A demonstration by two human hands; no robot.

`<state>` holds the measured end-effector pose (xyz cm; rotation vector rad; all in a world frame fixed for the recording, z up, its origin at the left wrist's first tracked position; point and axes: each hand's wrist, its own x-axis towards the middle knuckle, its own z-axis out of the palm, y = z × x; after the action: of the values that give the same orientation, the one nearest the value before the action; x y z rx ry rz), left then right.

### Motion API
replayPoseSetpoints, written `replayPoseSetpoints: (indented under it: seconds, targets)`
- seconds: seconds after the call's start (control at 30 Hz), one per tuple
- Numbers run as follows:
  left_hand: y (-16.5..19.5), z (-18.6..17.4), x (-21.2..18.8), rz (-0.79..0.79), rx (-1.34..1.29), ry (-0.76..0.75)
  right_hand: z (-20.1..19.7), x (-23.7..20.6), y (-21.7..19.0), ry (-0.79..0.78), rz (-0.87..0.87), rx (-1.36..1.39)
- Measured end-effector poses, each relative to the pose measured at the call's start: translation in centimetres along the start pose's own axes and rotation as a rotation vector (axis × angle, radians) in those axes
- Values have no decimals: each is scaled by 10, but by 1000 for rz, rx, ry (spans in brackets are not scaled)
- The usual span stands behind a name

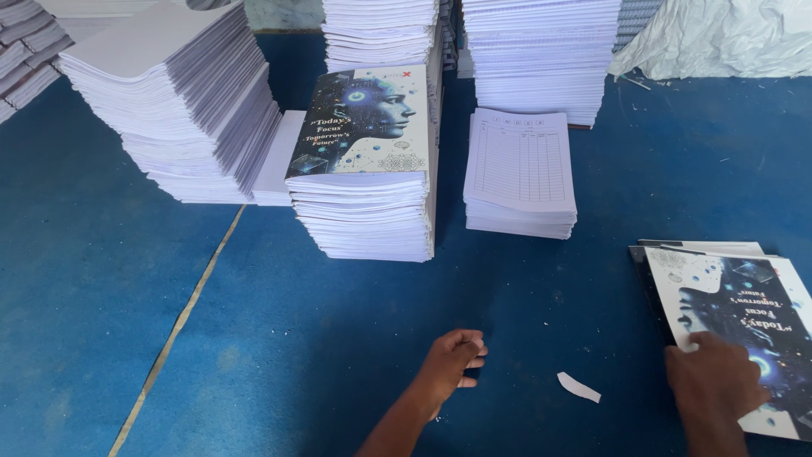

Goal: The person inserts a printed index sheet into a booklet cover and places the assembled notebook onto a stack. This process is repeated multiple times with identical materials.

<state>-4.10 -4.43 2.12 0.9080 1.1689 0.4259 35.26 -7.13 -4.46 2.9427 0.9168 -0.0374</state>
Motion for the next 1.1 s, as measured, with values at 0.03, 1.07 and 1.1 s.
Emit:
replayPoseSetpoints:
  seconds: [0.03, 1.07, 1.1]
  targets:
    - [0, 0, 0, 1, -4, 1, 2, 0, 1, 15, -33, 23]
    - [-1, 5, 6, -1, -7, -14, -70, -129, -87, -16, -586, 135]
    - [-1, 5, 6, 2, -6, -18, -70, -132, -89, -14, -595, 144]
